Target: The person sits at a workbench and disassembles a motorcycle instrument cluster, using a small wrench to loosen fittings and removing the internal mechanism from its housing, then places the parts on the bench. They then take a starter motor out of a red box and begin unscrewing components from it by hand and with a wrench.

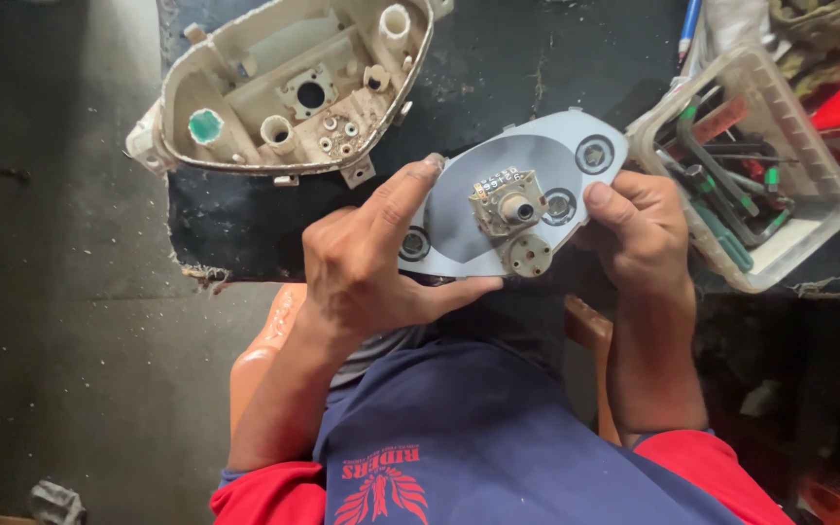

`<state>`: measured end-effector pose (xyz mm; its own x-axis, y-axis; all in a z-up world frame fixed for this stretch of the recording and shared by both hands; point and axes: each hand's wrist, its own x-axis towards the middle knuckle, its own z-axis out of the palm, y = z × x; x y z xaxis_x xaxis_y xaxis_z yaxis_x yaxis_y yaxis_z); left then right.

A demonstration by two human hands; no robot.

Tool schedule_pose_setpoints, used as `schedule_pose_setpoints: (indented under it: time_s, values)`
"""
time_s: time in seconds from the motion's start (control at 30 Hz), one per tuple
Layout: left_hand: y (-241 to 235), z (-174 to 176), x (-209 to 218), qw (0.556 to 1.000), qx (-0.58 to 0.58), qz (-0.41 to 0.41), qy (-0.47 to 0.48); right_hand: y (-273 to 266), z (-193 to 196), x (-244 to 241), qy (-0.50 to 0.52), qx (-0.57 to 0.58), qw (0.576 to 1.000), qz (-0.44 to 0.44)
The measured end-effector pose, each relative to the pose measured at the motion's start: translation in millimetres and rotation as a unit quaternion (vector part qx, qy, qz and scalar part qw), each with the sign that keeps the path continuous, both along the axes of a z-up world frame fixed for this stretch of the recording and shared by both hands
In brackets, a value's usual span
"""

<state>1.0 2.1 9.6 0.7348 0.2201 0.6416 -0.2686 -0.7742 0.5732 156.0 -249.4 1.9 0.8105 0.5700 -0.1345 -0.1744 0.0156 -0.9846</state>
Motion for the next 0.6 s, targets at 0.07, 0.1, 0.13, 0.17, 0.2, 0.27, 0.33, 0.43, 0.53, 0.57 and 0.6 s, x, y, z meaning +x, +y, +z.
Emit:
schedule_pose_setpoints:
  time_s: [0.07,0.1,0.13,0.17,0.2,0.27,0.33,0.43,0.53,0.57,0.6]
  values:
    - [4.3,4.9,2.0,1.0,0.003,-0.014,-0.005,-4.8,-3.7,-0.4,0.017,0.019,1.0,0.009]
    - [6.8,7.4,3.2,1.0,0.0,-0.028,-0.007,-7.0,-5.7,-0.5,0.037,0.034,0.999,0.019]
    - [7.5,9.9,3.6,1.0,0.006,-0.029,-0.009,-2.9,-0.5,-5.2,0.034,0.039,0.999,0.018]
    - [7.8,12.0,3.9,0.998,-0.018,-0.052,-0.005,1.0,4.9,-9.6,0.051,0.069,0.996,0.012]
    - [8.5,13.7,4.6,0.996,-0.042,-0.074,-0.001,5.1,10.0,-13.7,0.067,0.1,0.993,0.006]
    - [6.6,6.7,3.1,0.989,-0.096,-0.11,-0.003,10.3,14.3,-20.2,0.086,0.131,0.988,-0.009]
    - [4.5,-1.2,2.1,0.977,-0.152,-0.149,-0.002,7.5,7.5,-26.2,0.106,0.16,0.981,-0.028]
    - [-2.7,-12.3,-2.3,0.931,-0.294,-0.216,-0.002,-4.8,-13.4,-33.9,0.125,0.195,0.972,-0.047]
    - [-8.5,-16.2,-5.3,0.883,-0.396,-0.253,-0.007,-2.8,-19.0,-40.5,0.143,0.244,0.959,-0.019]
    - [-8.9,-16.0,-5.1,0.871,-0.413,-0.265,-0.014,1.0,-17.0,-42.3,0.153,0.252,0.956,-0.01]
    - [-9.2,-15.6,-5.0,0.859,-0.43,-0.277,-0.021,4.8,-14.8,-44.3,0.163,0.26,0.952,-0.001]
